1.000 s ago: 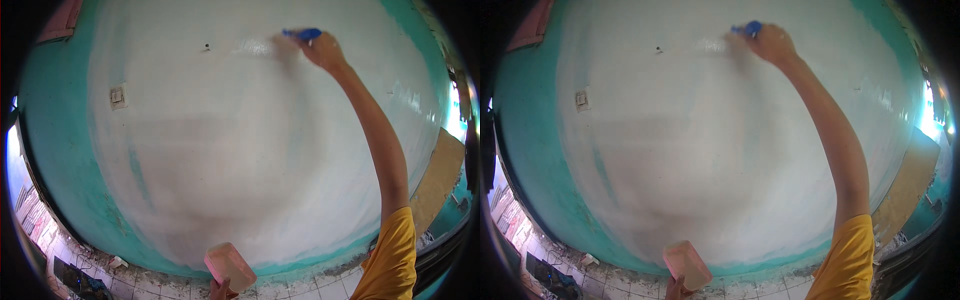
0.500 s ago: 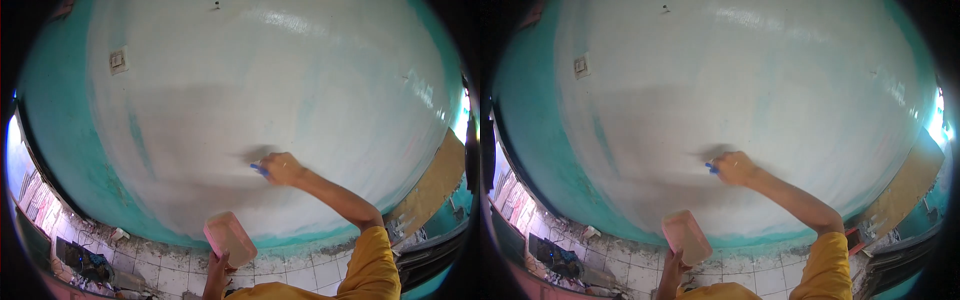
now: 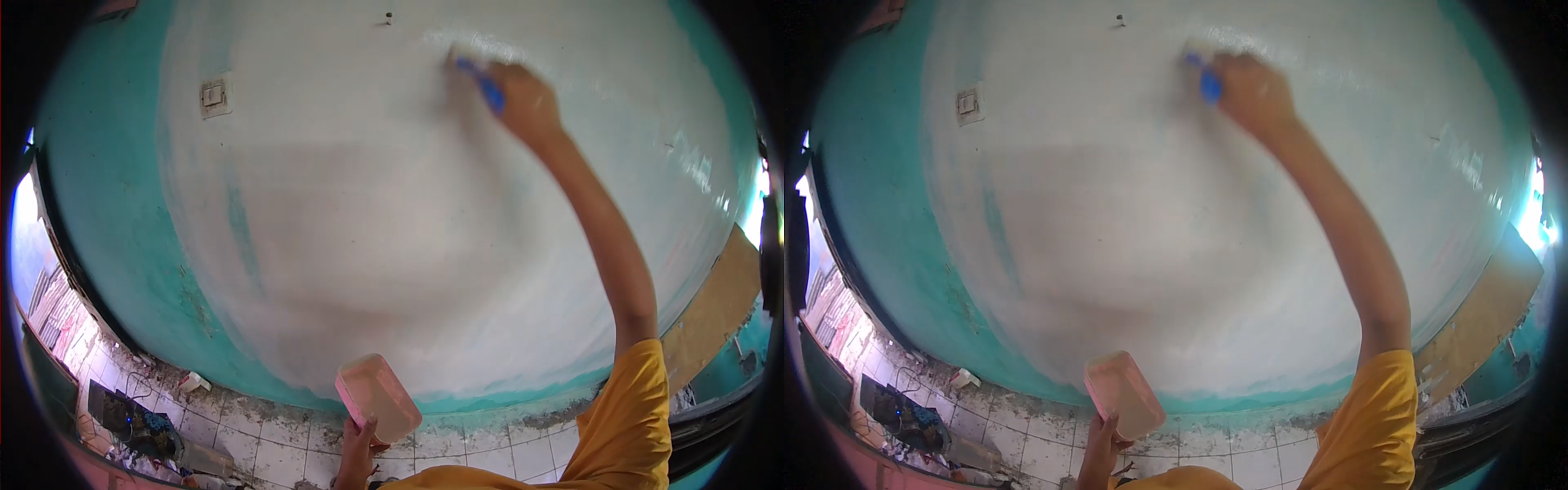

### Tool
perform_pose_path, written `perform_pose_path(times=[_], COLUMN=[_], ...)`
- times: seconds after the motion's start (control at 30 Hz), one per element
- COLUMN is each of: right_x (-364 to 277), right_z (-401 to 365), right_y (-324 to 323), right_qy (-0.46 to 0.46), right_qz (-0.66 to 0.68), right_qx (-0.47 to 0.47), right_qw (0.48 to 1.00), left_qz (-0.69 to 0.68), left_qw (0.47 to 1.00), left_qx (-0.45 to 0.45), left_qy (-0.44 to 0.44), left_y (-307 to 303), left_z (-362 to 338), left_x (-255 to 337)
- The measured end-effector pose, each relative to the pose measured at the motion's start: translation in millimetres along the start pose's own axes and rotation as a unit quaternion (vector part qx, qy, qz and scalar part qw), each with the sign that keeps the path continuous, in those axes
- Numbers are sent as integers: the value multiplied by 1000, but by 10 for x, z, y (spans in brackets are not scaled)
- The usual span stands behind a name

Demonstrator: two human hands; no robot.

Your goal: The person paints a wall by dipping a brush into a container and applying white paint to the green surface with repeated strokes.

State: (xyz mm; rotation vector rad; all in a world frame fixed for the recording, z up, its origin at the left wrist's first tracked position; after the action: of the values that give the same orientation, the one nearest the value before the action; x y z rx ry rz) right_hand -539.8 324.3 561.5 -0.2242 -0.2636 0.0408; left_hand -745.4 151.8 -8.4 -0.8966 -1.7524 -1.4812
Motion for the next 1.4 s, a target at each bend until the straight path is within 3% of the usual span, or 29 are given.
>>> perform_pose_path(times=[0.07, 0.17, 0.2, 0.23, 0.3, 0.33, 0.4, 0.47, 0.53, 0.57, 0.67, 0.73, 0.77, 0.9, 0.93, 1.0, 1.07, 1.13, 1.17, 1.23, 1.27, 1.37, 1.4], right_x=[-362, -916, -1000, -1024, -871, -664, -447, -189, -147, -172, -332, -692, -882, -1586, -1609, -1522, -1269, -1043, -1098, -1035, -1138, -1188, -1325], right_z=[-785, -1920, -2047, -1964, -1731, -1498, -695, 19, 449, 614, 448, -168, -563, -1905, -1901, -1785, -1254, -493, -163, 294, 399, 338, 104], right_y=[375, 497, 525, 497, 599, 762, 453, 130, -322, -431, -175, 139, 371, 588, 568, 667, 725, 546, 231, -10, -160, 31, 151], right_qy=[-100, -210, -171, -171, -86, -43, 74, 92, 31, 59, 59, -6, -53, -154, -152, -57, -23, 88, 71, 71, -7, 84, 16], right_qz=[-26, 56, 82, 81, 107, 122, 115, 79, 3, 103, 53, 31, -20, 106, 107, 144, 72, 63, 95, 46, 87, 49, 24], right_qx=[-111, -209, -315, -313, -373, -344, -319, -134, 113, 96, 43, -31, -112, -234, -237, -356, -341, -267, -136, -9, 98, 18, 12], right_qw=[989, 953, 930, 931, 918, 930, 938, 984, 993, 988, 996, 999, 992, 954, 954, 922, 937, 958, 984, 996, 991, 995, 1000], left_qz=[0, -6, 4, 14, 19, 26, 24, 19, 32, 32, 28, 28, 30, 31, 33, 39, 45, 45, 45, 35, 39, 46, 48], left_qw=[1000, 1000, 1000, 1000, 1000, 999, 1000, 1000, 999, 999, 998, 999, 999, 999, 998, 998, 998, 998, 998, 997, 997, 997, 997], left_qx=[4, -9, -16, -23, -20, -17, -12, -8, -9, -10, -55, -33, -33, -28, -30, -20, -15, -21, -20, -52, -50, -32, -36], left_qy=[-8, -12, -13, -13, -10, -8, -5, -1, -16, -17, -25, -24, -28, -33, -39, -35, -28, -31, -32, -34, -32, -46, -46], left_y=[-49, -147, -156, -175, -252, -305, -390, -450, -528, -550, -546, -681, -719, -839, -873, -954, -1007, -1033, -1069, -1113, -1148, -1252, -1299], left_z=[44, 67, 62, 71, 102, 108, 127, 178, 201, 205, 253, 276, 253, 294, 283, 296, 332, 330, 327, 369, 377, 351, 353], left_x=[9, 82, 164, 230, 304, 337, 377, 421, 436, 476, 536, 456, 450, 570, 587, 622, 686, 759, 767, 820, 862, 893, 892])
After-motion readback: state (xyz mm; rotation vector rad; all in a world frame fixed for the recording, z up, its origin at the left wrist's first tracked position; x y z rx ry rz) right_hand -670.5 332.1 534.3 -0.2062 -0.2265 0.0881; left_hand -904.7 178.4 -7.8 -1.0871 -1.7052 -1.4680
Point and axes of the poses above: each hand's wrist, its own z-axis towards the middle knuckle, its own y-axis out of the palm, x = y × z, the point moved 8 cm from there along z, towards the middle knuckle, and after that the axes turned 14 degrees about y, right-handed, at the moved point
